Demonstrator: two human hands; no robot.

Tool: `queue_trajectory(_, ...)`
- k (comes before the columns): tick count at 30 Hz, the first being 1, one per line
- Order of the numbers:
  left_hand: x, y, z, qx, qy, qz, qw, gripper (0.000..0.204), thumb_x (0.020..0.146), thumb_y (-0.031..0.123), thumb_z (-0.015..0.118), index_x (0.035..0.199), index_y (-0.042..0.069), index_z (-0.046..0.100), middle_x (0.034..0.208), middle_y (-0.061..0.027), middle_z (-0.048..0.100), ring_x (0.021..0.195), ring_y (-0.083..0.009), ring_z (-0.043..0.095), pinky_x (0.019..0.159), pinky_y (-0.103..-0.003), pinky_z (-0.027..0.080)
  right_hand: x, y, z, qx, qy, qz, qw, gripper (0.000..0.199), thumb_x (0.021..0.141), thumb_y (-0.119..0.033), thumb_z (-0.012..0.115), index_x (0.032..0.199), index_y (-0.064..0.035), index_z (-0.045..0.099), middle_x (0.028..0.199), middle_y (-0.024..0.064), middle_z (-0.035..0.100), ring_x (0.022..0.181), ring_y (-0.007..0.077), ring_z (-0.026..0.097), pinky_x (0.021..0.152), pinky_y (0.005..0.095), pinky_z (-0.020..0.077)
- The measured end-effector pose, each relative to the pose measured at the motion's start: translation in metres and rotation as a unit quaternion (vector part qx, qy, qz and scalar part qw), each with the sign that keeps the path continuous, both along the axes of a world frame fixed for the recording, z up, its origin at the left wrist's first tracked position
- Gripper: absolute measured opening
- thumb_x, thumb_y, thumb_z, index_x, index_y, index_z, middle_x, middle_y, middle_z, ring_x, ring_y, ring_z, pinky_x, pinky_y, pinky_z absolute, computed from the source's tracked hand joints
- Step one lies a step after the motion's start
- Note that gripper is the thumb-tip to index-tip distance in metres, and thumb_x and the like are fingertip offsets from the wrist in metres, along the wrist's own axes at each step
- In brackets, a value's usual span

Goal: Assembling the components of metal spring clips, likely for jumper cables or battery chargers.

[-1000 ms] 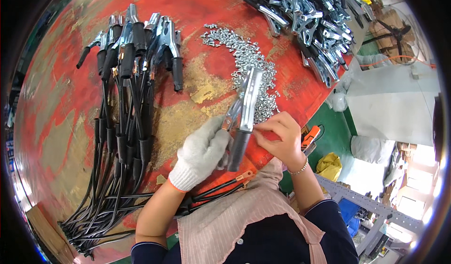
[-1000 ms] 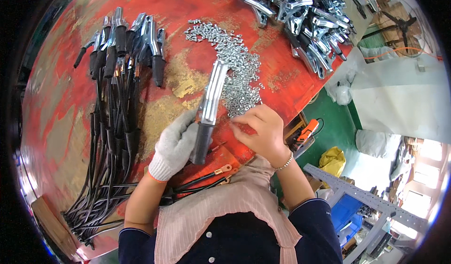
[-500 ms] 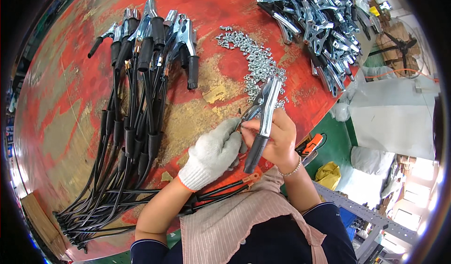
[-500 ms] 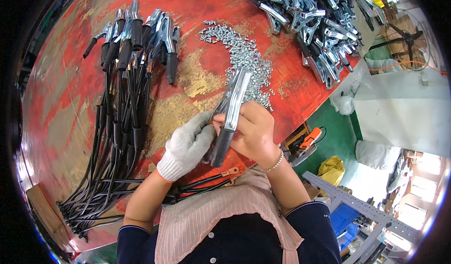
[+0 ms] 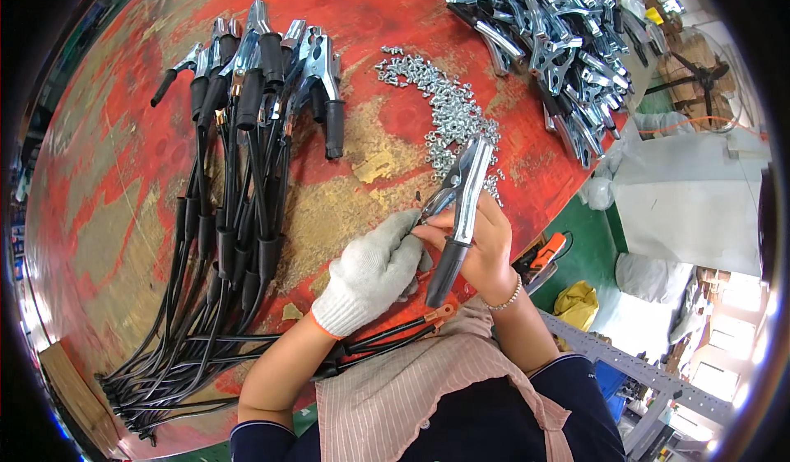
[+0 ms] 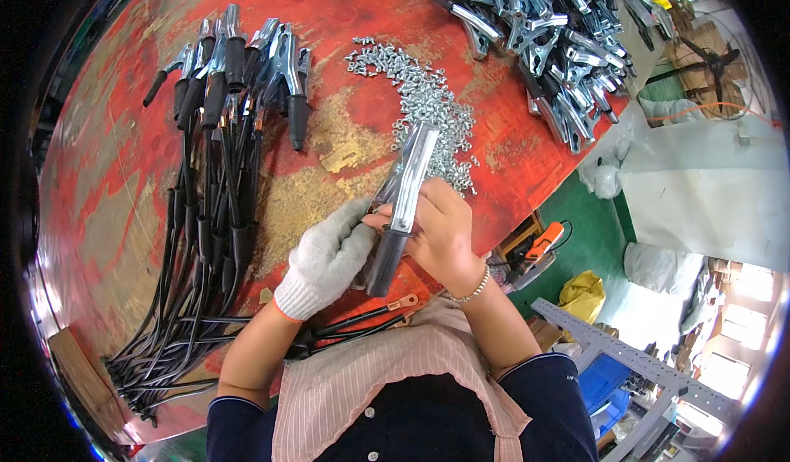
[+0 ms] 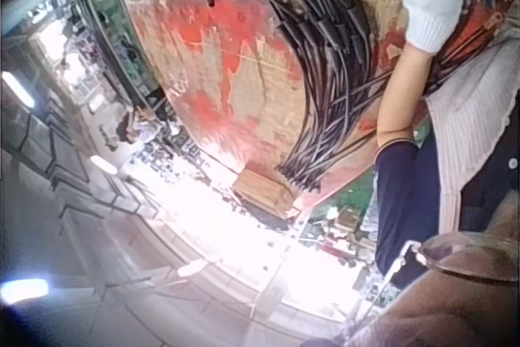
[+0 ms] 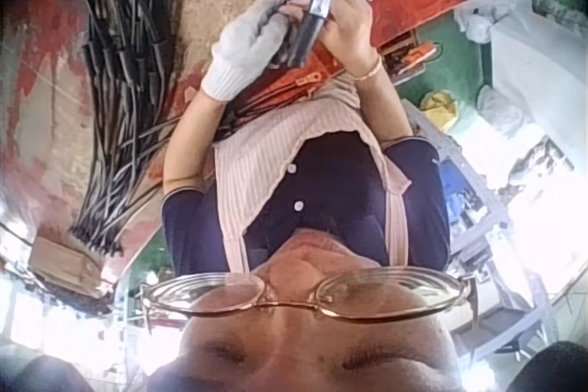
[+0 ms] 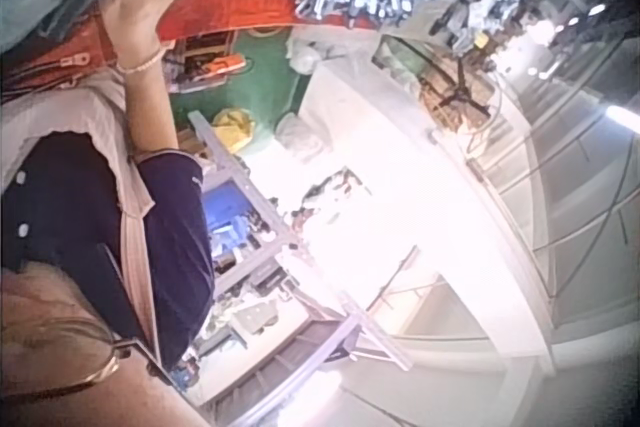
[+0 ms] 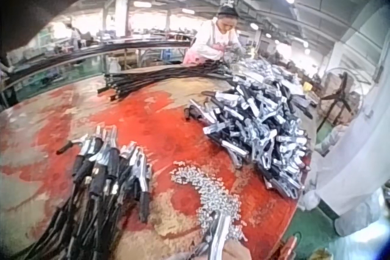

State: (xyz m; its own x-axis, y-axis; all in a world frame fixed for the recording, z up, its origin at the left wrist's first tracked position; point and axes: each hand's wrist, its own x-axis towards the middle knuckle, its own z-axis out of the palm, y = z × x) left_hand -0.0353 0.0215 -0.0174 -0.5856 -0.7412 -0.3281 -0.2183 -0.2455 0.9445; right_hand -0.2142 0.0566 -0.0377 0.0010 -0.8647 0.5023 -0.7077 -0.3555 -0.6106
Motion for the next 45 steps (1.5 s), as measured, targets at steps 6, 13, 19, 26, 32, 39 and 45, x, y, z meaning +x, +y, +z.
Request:
queue_trajectory(6, 0.000, -0.002, 0.005, 0.018, -0.016, -0.003, 1.000, 0.034, 0.097, 0.012, 0.047, 0.128, -0.001, 0.052, 0.075, -0.0071, 0.066, 0.058, -0.0123, 0.063, 0.056, -0.028, 0.053, -0.009, 0.007, 0.005, -0.038, 0.055, 0.037, 0.997, 0.029, 0.064, -0.015, 0.083, 0.091, -0.0109, 0.075, 0.080, 0.0042, 0.058, 0.070, 0.0223, 0.056, 0.061, 0.0329, 0.0453)
queue_trajectory(13, 0.000, -0.001, 0.007, -0.006, -0.027, -0.007, 1.000, 0.032, 0.097, 0.012, 0.048, 0.126, 0.000, 0.053, 0.075, -0.0072, 0.066, 0.059, -0.0120, 0.063, 0.058, -0.028, 0.053, -0.016, 0.013, 0.002, -0.070, 0.086, 0.055, 0.992, 0.038, 0.062, -0.013, 0.080, 0.100, -0.0112, 0.076, 0.081, 0.0027, 0.054, 0.066, 0.0210, 0.052, 0.057, 0.0324, 0.0418)
queue_trajectory(19, 0.000, 0.001, 0.004, 0.000, -0.026, -0.004, 1.000, 0.032, 0.097, 0.013, 0.047, 0.125, 0.001, 0.053, 0.075, -0.0074, 0.067, 0.059, -0.0128, 0.064, 0.058, -0.029, 0.053, -0.017, 0.015, 0.004, -0.062, 0.090, 0.063, 0.992, 0.037, 0.064, -0.013, 0.080, 0.100, -0.0097, 0.076, 0.082, 0.0027, 0.054, 0.067, 0.0201, 0.050, 0.059, 0.0314, 0.0410)
queue_trajectory(26, -0.002, -0.001, 0.008, 0.004, -0.043, -0.014, 0.999, 0.032, 0.096, 0.014, 0.048, 0.126, 0.002, 0.054, 0.074, -0.0078, 0.067, 0.061, -0.0150, 0.066, 0.059, -0.030, 0.053, -0.017, 0.018, 0.004, -0.050, 0.099, 0.045, 0.993, 0.038, 0.064, -0.022, 0.082, 0.099, -0.0102, 0.076, 0.083, 0.0021, 0.055, 0.070, 0.0208, 0.052, 0.062, 0.0319, 0.0421)
queue_trajectory(32, -0.001, 0.002, 0.003, -0.040, -0.076, -0.020, 0.996, 0.033, 0.095, 0.015, 0.049, 0.125, 0.003, 0.054, 0.075, -0.0088, 0.067, 0.062, -0.0169, 0.067, 0.062, -0.031, 0.053, -0.012, 0.014, 0.016, -0.012, 0.074, 0.050, 0.996, 0.025, 0.069, -0.016, 0.081, 0.091, -0.0086, 0.075, 0.081, 0.0049, 0.058, 0.070, 0.0226, 0.053, 0.062, 0.0335, 0.0425)
queue_trajectory(39, 0.003, -0.009, 0.036, -0.067, -0.124, 0.067, 0.988, 0.035, 0.096, 0.014, 0.051, 0.128, 0.001, 0.053, 0.076, -0.0059, 0.067, 0.062, -0.0142, 0.064, 0.062, -0.030, 0.053, -0.023, 0.016, 0.005, -0.038, -0.004, 0.017, 0.999, 0.017, 0.068, -0.007, 0.080, 0.075, -0.0078, 0.065, 0.067, 0.0042, 0.055, 0.059, 0.0228, 0.053, 0.053, 0.0337, 0.0421)
queue_trajectory(45, 0.014, -0.076, 0.032, -0.509, -0.277, 0.165, 0.798, 0.044, 0.094, 0.022, 0.058, 0.133, 0.005, 0.049, 0.098, -0.0155, 0.067, 0.075, -0.0328, 0.067, 0.067, -0.042, 0.053, -0.029, 0.018, 0.004, -0.021, -0.024, 0.004, 0.999, 0.016, 0.072, -0.012, 0.081, 0.077, -0.0111, 0.066, 0.070, 0.0033, 0.062, 0.062, 0.0218, 0.059, 0.055, 0.0331, 0.0466)
